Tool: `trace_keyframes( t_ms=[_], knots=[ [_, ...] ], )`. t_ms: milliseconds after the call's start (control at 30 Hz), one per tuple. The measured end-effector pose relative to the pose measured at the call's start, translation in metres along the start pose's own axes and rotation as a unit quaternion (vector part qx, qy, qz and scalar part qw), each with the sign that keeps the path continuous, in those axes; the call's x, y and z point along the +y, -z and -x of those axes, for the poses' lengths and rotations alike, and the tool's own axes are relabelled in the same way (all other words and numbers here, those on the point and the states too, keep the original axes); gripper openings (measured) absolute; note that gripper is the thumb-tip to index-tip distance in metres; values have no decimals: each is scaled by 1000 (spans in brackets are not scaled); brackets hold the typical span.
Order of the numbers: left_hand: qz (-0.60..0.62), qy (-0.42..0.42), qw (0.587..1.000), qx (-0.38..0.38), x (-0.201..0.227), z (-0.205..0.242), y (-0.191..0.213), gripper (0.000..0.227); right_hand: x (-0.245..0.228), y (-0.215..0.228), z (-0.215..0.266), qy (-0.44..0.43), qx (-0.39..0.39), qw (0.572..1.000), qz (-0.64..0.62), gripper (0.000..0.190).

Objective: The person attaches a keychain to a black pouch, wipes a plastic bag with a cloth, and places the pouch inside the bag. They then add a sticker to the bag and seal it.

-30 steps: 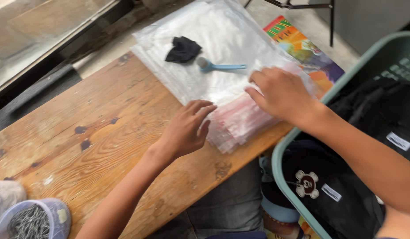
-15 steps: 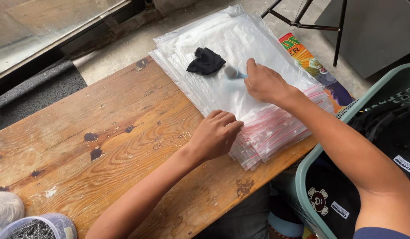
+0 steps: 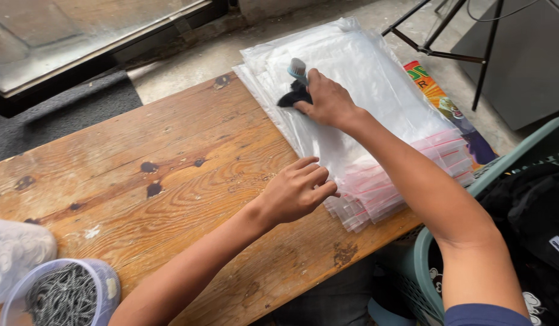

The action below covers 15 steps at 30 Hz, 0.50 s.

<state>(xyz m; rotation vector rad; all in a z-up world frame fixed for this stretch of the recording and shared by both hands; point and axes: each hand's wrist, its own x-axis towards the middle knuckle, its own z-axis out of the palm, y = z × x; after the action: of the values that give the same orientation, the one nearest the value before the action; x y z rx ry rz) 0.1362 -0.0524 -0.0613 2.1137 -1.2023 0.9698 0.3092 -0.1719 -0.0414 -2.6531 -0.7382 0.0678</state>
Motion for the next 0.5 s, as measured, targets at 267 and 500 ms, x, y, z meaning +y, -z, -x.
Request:
trace_keyframes(
  t_ms=[267, 500],
  knots=[
    [-61, 33, 990, -123, 19, 62, 103, 13, 41, 26, 29, -61, 29, 997, 41, 35],
    [-163, 124, 967, -152, 43, 111, 176, 22, 96, 18, 41, -139, -4, 983, 120, 34]
  ],
)
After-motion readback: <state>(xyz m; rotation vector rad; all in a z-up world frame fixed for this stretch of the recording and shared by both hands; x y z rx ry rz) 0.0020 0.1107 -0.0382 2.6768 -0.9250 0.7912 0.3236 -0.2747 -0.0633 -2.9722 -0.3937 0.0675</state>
